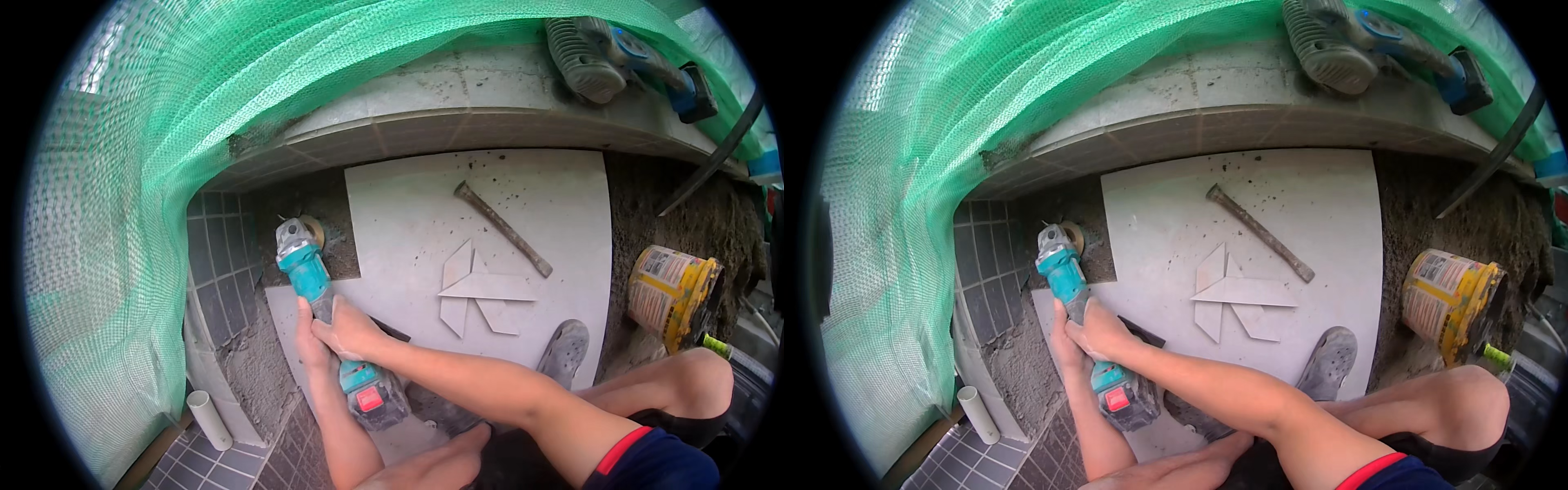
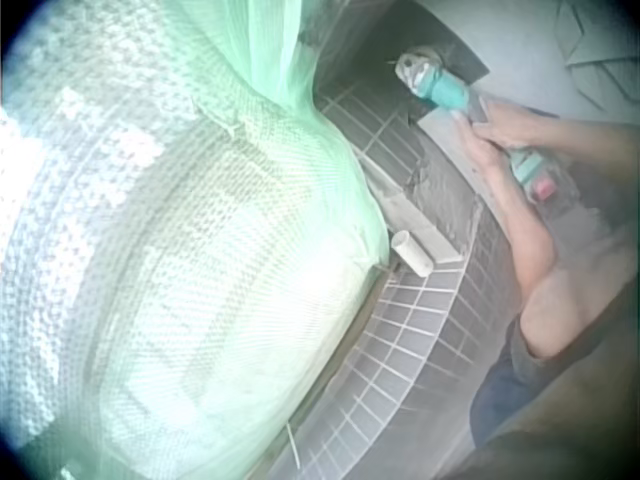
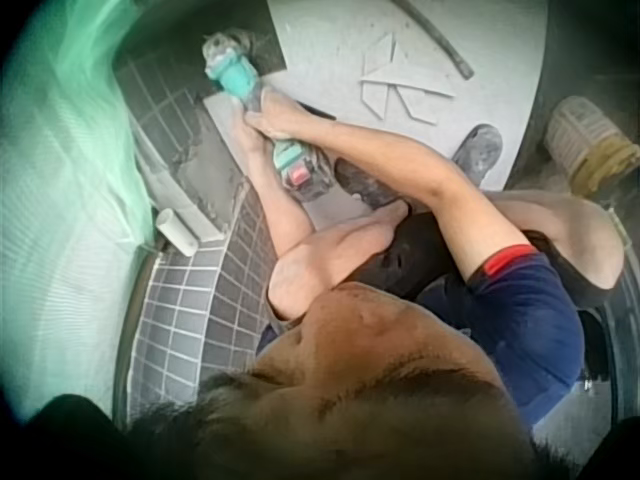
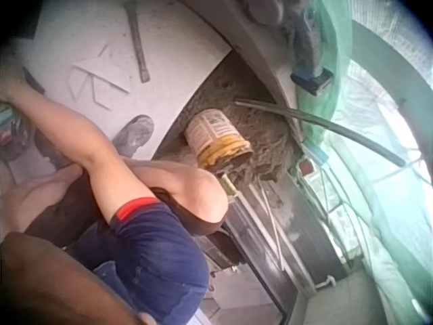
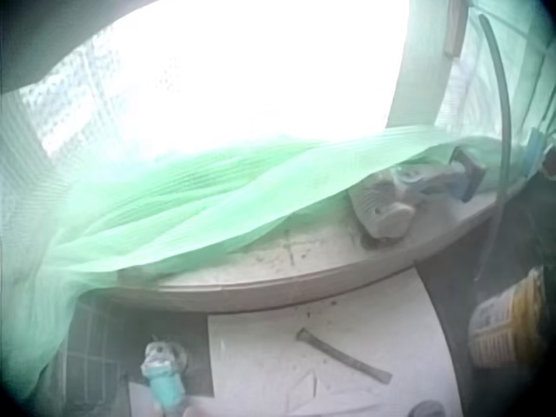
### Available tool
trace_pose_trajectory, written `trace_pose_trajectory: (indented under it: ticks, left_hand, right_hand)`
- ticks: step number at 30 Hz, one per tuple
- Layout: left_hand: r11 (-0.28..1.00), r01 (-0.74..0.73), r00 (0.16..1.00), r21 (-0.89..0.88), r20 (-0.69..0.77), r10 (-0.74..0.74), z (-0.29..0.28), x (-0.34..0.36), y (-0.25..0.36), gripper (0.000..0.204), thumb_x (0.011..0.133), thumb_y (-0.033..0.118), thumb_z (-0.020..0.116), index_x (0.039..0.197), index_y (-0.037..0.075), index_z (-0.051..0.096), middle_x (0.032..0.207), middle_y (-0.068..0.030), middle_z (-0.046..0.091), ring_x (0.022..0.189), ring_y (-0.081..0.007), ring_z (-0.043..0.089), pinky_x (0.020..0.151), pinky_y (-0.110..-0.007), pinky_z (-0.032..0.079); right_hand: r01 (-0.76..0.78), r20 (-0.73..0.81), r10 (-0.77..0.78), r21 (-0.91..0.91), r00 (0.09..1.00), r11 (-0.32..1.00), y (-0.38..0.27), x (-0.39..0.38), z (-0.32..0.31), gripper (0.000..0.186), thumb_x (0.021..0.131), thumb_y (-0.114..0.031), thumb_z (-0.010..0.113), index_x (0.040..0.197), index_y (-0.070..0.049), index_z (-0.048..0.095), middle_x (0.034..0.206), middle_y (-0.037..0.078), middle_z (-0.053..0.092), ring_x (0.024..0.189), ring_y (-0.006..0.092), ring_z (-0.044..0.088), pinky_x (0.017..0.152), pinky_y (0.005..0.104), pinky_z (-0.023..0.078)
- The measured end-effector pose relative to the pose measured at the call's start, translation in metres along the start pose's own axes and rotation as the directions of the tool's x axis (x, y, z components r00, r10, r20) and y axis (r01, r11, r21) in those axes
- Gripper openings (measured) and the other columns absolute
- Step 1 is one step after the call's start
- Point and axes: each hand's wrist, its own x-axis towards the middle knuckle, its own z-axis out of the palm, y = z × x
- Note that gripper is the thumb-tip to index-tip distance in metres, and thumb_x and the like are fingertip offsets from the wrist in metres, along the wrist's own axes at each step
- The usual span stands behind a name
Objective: The person prepares and installs floor tiles around a drain, using an angle grinder to trim tiles, a trowel to apply mortar, and a hammer with a chisel to adjust edges.
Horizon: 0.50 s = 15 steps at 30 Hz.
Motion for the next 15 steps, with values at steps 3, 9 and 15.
trace_pose_trajectory:
  ticks: [3, 9, 15]
  left_hand:
    - [1.0, 0.012, 1.0, -0.002, -0.008, -0.012, 0.003, 0.0, -0.006, 0.043, 0.11, 0.042, 0.045, 0.123, 0.005, 0.065, 0.108, -0.0074, 0.07, 0.094, -0.02, 0.068, 0.086, -0.037, 0.054]
    - [1.0, 0.009, 0.999, -0.004, -0.046, -0.009, 0.006, 0.0, -0.011, 0.043, 0.11, 0.041, 0.046, 0.122, 0.004, 0.065, 0.108, -0.0078, 0.07, 0.094, -0.019, 0.067, 0.084, -0.036, 0.054]
    - [0.999, -0.026, 0.998, 0.035, -0.056, 0.028, 0.011, 0.001, -0.01, 0.043, 0.11, 0.04, 0.046, 0.122, 0.003, 0.064, 0.108, -0.0085, 0.069, 0.094, -0.0188, 0.067, 0.084, -0.036, 0.054]
  right_hand:
    - [0.0, -0.035, -0.001, -0.013, 0.999, 1.0, 0.01, 0.003, 0.0, 0.062, 0.089, -0.038, 0.067, 0.118, 0.014, 0.051, 0.107, 0.033, 0.067, 0.105, 0.0457, 0.067, 0.093, 0.0469, 0.052]
    - [-0.022, -0.057, 0.022, 0.008, 0.998, 1.0, 0.011, -0.001, -0.002, 0.059, 0.088, -0.036, 0.068, 0.116, 0.014, 0.053, 0.107, 0.033, 0.067, 0.105, 0.0447, 0.068, 0.093, 0.0466, 0.052]
    - [0.036, -0.071, -0.035, 0.016, 0.997, 0.999, 0.02, 0.006, 0.001, 0.061, 0.088, -0.038, 0.068, 0.113, 0.016, 0.051, 0.107, 0.036, 0.064, 0.104, 0.0488, 0.066, 0.092, 0.0493, 0.052]
